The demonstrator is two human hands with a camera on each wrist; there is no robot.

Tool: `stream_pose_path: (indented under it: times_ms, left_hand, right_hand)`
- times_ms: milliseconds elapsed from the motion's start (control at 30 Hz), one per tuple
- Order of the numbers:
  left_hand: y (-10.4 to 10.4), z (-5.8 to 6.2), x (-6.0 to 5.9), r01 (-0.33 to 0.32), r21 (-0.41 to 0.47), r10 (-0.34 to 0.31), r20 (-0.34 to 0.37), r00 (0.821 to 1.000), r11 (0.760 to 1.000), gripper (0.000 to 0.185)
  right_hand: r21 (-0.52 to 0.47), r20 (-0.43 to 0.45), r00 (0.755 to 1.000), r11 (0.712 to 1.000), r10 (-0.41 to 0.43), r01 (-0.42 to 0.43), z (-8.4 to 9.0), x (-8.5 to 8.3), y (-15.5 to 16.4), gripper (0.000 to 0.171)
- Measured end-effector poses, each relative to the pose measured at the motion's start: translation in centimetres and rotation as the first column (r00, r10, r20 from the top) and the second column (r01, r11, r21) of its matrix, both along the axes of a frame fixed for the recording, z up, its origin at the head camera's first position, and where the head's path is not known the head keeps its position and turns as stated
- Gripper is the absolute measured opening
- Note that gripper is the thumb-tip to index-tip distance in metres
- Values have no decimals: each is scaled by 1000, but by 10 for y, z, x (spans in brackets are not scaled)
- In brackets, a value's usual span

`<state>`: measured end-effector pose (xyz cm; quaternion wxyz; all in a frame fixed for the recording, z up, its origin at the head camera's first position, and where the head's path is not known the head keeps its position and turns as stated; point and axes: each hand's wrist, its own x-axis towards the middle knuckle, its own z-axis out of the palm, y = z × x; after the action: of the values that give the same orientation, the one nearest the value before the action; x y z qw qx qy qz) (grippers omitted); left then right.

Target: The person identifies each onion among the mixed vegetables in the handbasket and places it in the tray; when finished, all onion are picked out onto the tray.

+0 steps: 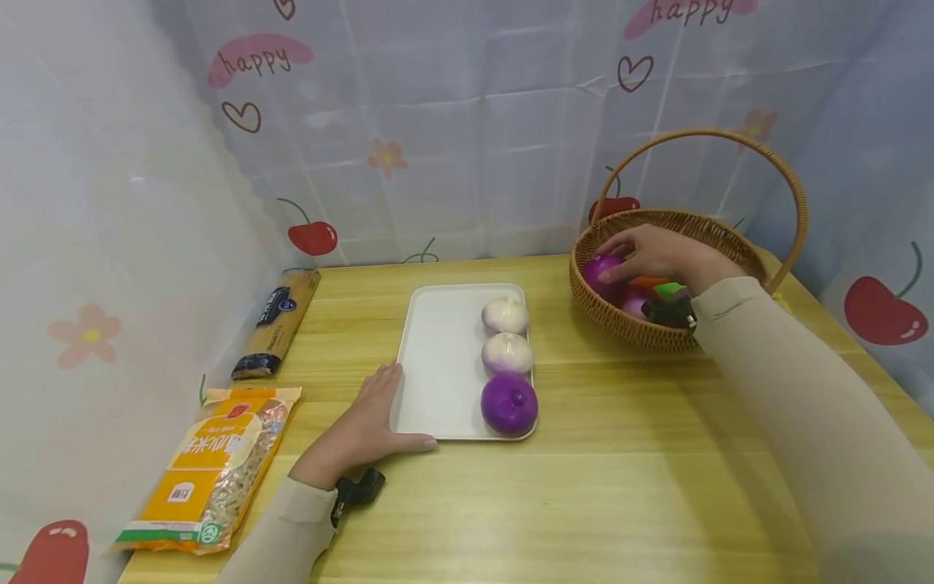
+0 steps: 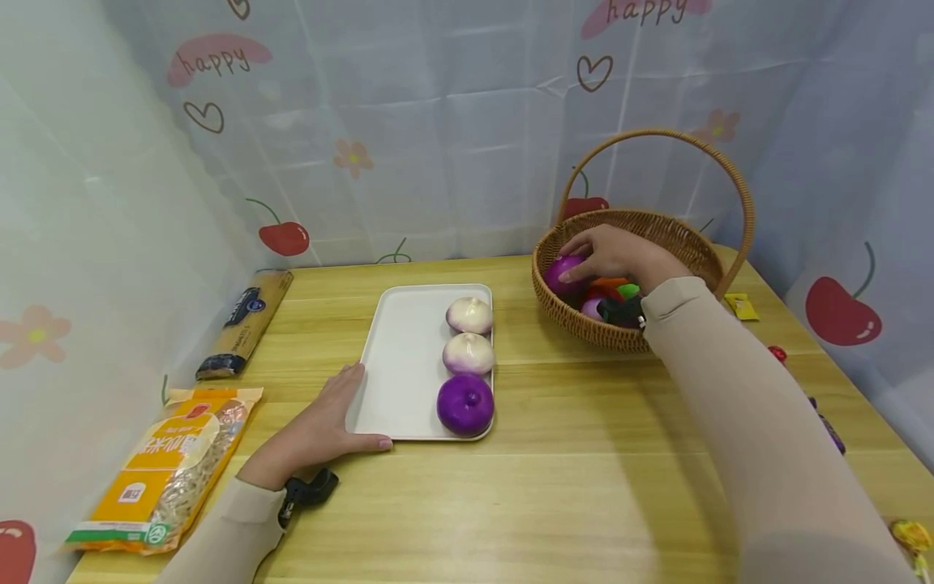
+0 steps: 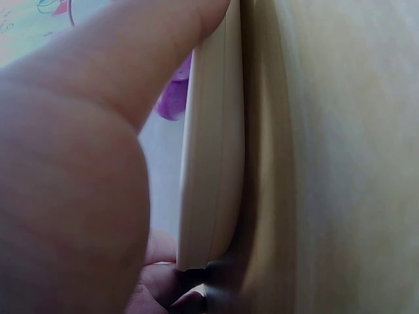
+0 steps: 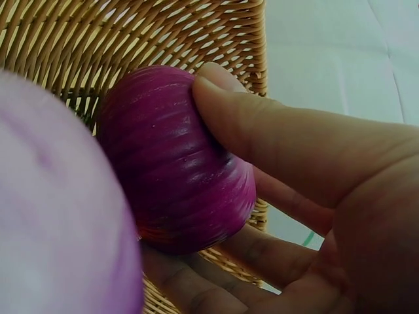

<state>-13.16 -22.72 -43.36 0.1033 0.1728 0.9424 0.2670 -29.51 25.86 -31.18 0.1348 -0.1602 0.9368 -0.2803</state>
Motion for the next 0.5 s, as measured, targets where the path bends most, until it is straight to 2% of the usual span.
stream_pose_path:
  times_ms: [500]
  left_hand:
    - [0,-2,-1,7,0,-7,-12,1000,1000,142]
  right_hand:
    - [-5,-10,999,999,-52,52,3,0,2,66]
